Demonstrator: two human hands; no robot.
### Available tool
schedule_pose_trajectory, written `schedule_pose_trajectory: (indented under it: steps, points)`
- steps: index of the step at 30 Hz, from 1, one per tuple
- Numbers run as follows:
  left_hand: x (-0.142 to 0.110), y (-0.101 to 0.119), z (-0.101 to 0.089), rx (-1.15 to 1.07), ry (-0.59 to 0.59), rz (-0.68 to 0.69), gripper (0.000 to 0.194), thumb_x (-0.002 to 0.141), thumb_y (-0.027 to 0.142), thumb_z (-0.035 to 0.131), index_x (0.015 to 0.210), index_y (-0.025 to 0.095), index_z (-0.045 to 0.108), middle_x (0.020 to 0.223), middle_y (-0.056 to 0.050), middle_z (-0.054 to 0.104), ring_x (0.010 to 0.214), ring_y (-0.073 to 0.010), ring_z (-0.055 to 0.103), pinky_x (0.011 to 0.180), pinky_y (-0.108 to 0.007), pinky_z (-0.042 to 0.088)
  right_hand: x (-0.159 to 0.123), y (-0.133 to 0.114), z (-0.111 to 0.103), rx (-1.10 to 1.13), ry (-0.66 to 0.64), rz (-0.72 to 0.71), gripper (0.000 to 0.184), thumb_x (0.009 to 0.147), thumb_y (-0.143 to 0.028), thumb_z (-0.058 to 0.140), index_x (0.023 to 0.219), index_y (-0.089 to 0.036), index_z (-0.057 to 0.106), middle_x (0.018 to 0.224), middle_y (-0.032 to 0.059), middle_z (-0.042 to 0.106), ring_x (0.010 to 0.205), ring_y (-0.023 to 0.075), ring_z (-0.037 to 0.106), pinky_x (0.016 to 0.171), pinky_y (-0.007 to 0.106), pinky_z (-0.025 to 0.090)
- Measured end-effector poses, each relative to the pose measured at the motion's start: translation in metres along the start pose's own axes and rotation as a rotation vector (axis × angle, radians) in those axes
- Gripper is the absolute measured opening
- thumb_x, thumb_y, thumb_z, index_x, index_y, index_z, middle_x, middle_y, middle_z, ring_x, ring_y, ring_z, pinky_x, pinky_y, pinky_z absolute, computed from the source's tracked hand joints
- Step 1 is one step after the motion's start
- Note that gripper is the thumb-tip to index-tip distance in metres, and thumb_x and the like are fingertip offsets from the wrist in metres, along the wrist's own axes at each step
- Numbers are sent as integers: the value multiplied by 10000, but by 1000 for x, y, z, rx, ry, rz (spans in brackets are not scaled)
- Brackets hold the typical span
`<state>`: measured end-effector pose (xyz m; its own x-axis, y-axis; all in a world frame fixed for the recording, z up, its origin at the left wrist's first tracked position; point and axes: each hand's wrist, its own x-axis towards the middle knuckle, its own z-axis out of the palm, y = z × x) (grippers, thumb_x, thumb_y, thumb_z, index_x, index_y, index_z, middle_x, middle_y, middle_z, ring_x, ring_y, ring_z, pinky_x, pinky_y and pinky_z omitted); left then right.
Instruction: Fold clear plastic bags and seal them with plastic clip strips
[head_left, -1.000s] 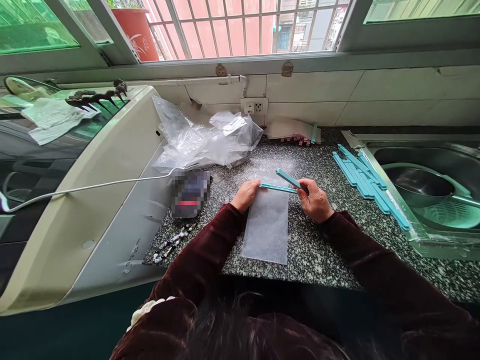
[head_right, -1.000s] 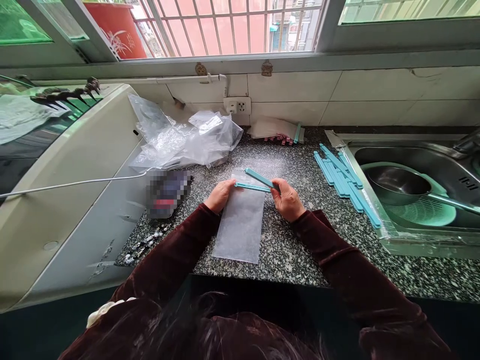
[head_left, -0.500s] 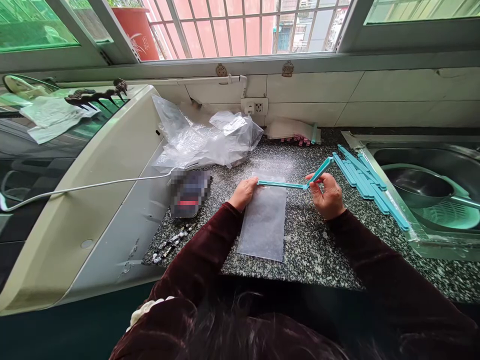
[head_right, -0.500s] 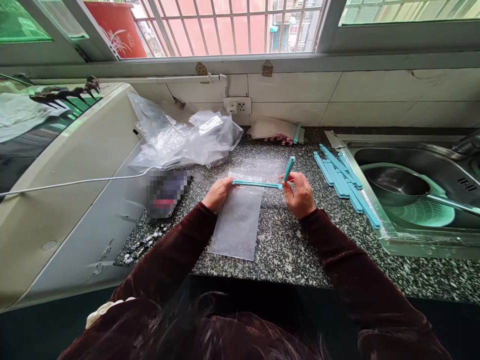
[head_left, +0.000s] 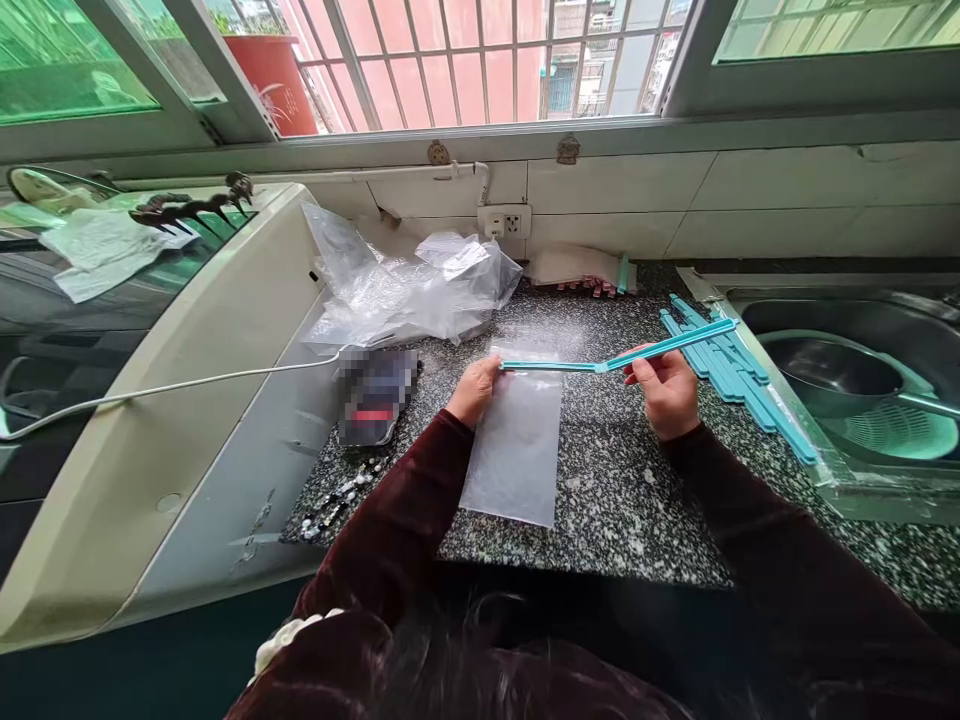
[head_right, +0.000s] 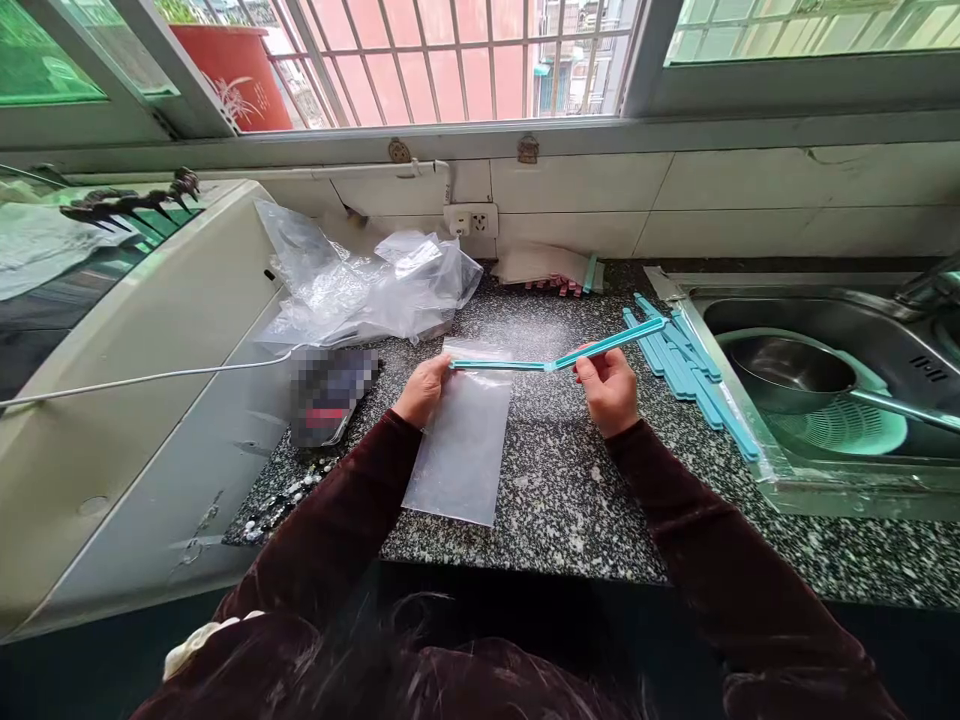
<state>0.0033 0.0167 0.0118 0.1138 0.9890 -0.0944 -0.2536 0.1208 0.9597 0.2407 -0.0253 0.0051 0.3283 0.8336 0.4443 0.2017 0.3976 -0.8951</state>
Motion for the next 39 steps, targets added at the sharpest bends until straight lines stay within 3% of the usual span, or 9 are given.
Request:
schedule_pose_trajectory:
  steps: [14,26,34,39]
  points:
    - [1,2,-2,-15,10,36,325,757,329,585,519,152,454,497,49,404,446,-51,324,442,-191,260,3,-12,-2,200,-82,144,188,657,-340,618,773,-217,535,701,3,631,545,111,561,450,229,455]
    - [0,1,-4,213,2,54,370,799,293,504,481,165,365,484,46,319,463,-61,254,471,-222,206,4,-6,-7,8,-145,24,171,703,-354,613,789,-216,562,713,12,637,573,126,560,489,254,477]
    - [-2,1,-3,325,-77,62,377,820,315,464,491,172,348,476,48,314,465,-67,245,476,-225,212,4,-9,-10,-126,-312,-13,298,703,-443,653,864,-203,581,853,51,659,696,148,605,595,277,519]
    - [-4,3,0,341,-94,44,396,824,336,471,487,173,343,463,53,311,451,-60,250,469,-226,203,4,-5,-7,-215,-442,-25,386,648,-495,692,883,-204,597,805,47,663,710,165,619,595,287,530]
